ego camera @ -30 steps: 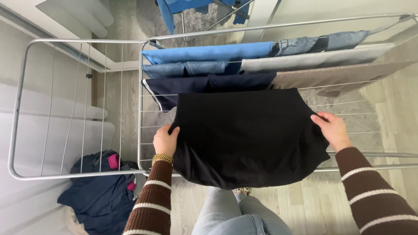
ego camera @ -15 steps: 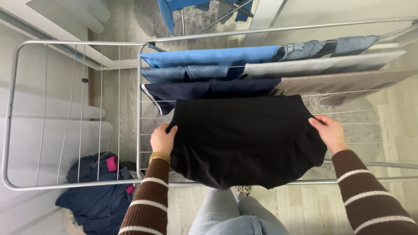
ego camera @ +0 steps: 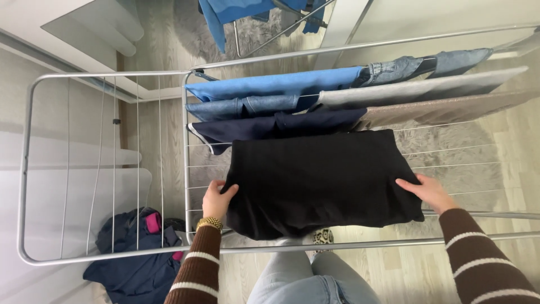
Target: The person hangs several garments on a metal drying rack. They pick up a sparkly brown top, a black top, and dark pants from a pile on the floor, unfold each item, and drape them over the rack bars to dry.
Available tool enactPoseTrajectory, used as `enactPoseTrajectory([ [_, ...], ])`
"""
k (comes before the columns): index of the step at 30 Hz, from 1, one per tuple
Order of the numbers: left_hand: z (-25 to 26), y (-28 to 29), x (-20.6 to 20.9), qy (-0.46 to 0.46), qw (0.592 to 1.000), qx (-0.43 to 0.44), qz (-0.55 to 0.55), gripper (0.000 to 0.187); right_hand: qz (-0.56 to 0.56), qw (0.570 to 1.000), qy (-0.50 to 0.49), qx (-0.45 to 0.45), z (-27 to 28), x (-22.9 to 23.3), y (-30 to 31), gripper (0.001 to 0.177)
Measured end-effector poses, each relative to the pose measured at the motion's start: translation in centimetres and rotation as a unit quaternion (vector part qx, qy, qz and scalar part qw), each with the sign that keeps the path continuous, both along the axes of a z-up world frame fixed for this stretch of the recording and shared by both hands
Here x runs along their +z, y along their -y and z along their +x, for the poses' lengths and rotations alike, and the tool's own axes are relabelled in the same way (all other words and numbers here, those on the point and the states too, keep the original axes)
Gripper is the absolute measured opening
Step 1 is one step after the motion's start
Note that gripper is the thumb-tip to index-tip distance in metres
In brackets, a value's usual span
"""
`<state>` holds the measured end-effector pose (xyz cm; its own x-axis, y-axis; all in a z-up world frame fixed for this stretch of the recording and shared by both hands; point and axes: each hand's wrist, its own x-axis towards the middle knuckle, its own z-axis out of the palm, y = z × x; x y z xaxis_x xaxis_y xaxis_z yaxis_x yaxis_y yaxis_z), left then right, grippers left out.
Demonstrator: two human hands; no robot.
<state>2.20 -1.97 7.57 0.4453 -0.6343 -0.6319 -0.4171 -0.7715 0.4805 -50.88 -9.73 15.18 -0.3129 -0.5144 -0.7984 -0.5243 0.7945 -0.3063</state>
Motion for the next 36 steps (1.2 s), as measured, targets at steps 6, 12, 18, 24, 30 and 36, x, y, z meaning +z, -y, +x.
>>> enactPoseTrajectory([
  [6, -0.7, -0.4, 0.9, -0.027, 0.997, -0.031, 0.065, 0.086, 0.151, 0.977, 0.009, 0.148, -1.4, -2.1, 0.7, 0.097],
  [12, -2.3, 0.6, 2.6, 0.049, 0.937, -0.265, 0.221, 0.101, 0.119, 0.992, 0.019, 0.032, 0.3, -0.7, 0.8, 0.109],
  [18, -2.8, -1.1, -2.7, -0.013, 0.988, -0.151, 0.035, 0.063, 0.029, 0.991, 0.117, -0.059, 2.2, 3.0, 0.2, 0.073],
  [24, -3.6, -0.7, 3.8, -0.104, 0.995, -0.005, 0.006, 0.064, -0.016, 0.979, 0.135, -0.151, 2.4, 3.9, -0.3, 0.066],
  [30, -3.7, 0.0, 8.2, -0.183, 0.977, 0.102, -0.041, 0.072, -0.063, 0.955, 0.225, -0.185, 3.6, 6.3, -0.6, 0.08],
  [36, -3.8, 1.0, 9.4, -0.308, 0.896, 0.32, 0.01, 0.086, -0.064, 0.935, 0.281, -0.209, 1.8, 4.6, -0.5, 0.064],
])
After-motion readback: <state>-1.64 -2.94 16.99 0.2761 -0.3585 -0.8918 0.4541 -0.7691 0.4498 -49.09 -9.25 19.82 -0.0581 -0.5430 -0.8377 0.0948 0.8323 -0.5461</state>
